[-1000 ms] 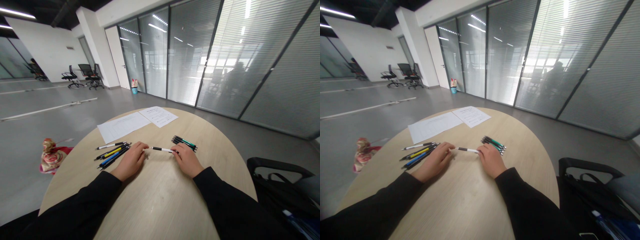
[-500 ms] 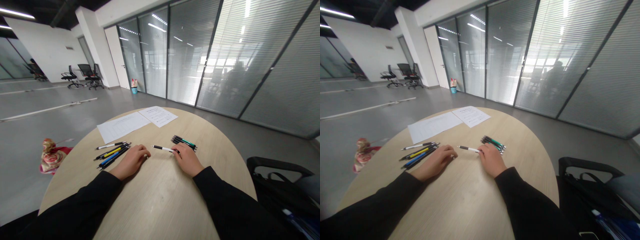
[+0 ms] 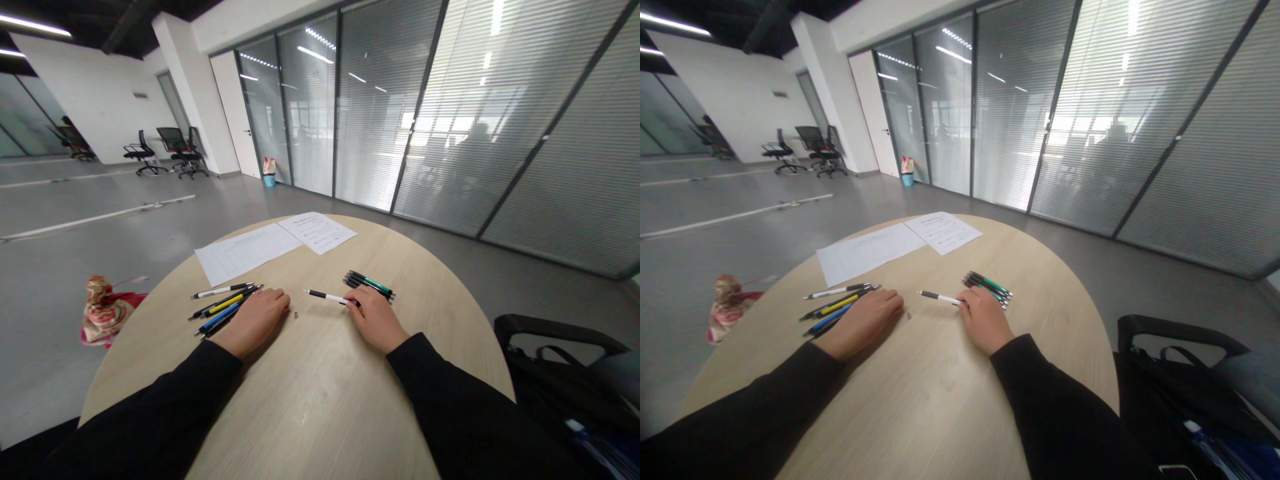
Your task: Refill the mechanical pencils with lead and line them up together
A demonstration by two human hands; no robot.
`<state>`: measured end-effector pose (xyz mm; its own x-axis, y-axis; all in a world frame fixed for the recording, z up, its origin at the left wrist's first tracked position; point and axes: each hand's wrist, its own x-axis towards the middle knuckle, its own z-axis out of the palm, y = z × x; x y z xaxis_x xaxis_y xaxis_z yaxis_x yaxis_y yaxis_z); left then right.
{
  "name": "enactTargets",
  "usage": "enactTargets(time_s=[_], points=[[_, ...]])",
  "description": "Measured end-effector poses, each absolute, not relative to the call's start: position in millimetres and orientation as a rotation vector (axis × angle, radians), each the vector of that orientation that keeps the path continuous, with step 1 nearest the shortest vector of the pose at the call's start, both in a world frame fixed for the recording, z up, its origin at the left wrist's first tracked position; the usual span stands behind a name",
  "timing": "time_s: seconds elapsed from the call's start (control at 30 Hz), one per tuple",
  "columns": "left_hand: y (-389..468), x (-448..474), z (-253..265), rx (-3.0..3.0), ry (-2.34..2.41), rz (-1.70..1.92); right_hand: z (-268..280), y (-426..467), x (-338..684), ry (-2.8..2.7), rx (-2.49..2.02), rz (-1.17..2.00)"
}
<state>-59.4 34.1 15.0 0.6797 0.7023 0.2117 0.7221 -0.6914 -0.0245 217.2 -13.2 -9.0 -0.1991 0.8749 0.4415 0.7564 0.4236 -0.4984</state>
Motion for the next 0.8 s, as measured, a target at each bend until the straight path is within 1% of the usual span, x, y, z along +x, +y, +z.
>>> enactTargets(time_s=[0.1,0.37,0.8], points=[[36,-62,10,-2.758,-1.176,-0.314,-9,-14,217,-2.004,-1.377,0.227],[29,-59,8,-2.873,-1.235,-0.639,-10,-13,218,-2.049,-1.356,0.23],[26,-54,10,-2.894,-1.223,-0.728,-10,-14,217,-2.05,-1.346,0.214]])
